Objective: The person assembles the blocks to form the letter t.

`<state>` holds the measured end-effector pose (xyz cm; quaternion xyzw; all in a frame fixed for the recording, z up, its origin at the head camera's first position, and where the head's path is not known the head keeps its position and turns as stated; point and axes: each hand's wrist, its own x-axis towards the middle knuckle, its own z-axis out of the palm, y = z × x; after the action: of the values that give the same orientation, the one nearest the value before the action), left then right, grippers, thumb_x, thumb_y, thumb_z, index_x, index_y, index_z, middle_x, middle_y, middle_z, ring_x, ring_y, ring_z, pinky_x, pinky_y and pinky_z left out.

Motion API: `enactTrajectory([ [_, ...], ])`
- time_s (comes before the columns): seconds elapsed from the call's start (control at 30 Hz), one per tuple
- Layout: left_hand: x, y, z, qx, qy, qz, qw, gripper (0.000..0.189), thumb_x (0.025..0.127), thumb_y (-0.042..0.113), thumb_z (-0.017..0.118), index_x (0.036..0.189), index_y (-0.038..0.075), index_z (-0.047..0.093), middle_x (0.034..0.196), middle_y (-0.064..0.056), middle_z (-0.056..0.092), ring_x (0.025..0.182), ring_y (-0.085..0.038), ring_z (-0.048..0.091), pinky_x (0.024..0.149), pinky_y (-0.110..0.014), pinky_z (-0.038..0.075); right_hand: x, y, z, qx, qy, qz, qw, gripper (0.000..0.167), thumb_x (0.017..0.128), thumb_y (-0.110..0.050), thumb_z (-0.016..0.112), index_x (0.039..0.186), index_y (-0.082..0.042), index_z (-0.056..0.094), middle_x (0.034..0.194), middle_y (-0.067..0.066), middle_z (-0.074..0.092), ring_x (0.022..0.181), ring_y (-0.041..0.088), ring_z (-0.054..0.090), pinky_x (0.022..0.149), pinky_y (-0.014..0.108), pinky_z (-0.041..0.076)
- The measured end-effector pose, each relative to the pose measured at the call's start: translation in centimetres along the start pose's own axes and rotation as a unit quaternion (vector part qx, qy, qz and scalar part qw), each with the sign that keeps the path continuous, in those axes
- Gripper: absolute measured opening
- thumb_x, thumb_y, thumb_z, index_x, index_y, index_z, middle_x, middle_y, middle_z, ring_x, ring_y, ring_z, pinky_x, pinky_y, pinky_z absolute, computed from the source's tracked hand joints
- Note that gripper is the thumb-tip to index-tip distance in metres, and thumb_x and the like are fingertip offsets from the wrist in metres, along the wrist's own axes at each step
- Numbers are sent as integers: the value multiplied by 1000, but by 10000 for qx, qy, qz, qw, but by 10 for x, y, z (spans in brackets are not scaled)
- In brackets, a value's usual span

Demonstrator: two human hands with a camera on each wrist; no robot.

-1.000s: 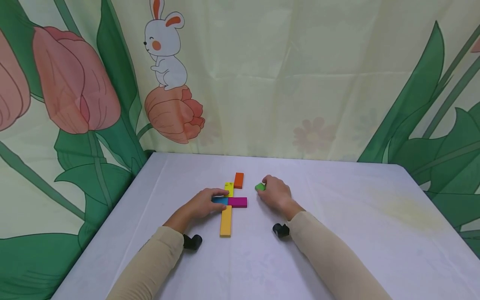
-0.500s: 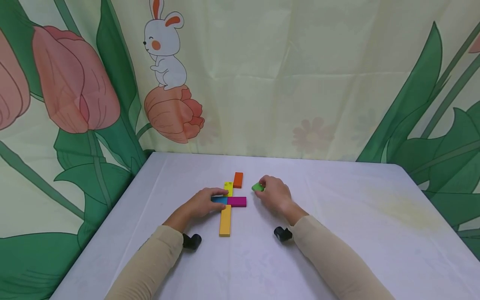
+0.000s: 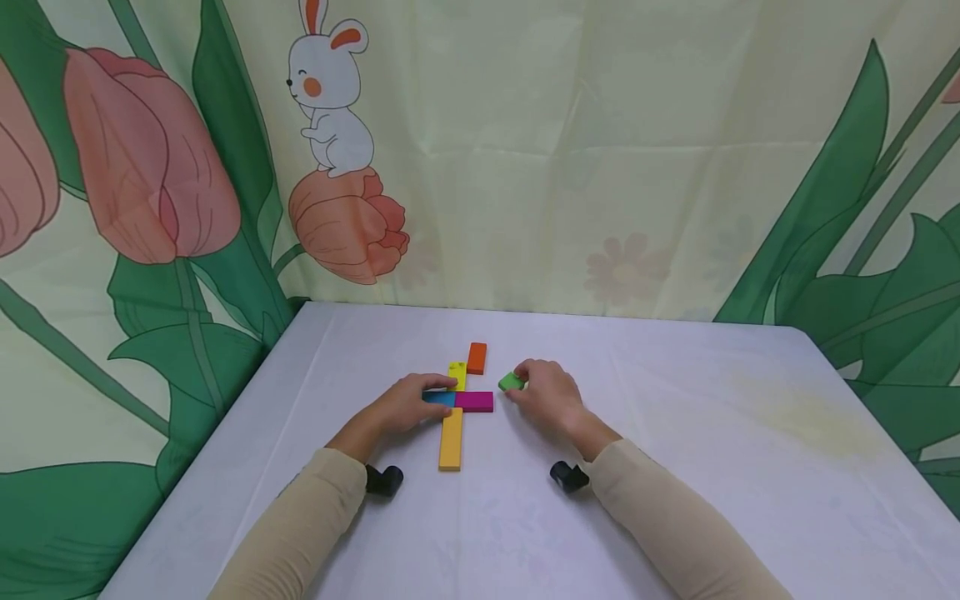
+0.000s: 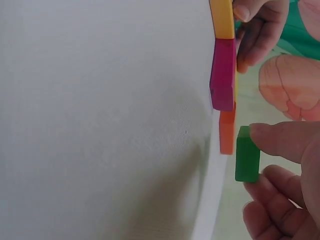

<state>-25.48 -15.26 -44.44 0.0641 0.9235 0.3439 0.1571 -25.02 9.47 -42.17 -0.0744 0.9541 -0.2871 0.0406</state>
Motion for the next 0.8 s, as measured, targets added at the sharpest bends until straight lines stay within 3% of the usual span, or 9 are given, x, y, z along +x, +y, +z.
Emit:
enactTrajectory([
  [0.8, -2, 1, 1, -50, 21, 105, 9999, 51, 89, 26, 78, 137, 25, 63, 144, -4, 54, 138, -31, 41, 107, -53, 41, -24, -12, 5, -132, -122, -590, 9981, 39, 85, -29, 80, 116, -7, 73, 100, 2, 69, 95, 21, 57, 82, 37, 53],
])
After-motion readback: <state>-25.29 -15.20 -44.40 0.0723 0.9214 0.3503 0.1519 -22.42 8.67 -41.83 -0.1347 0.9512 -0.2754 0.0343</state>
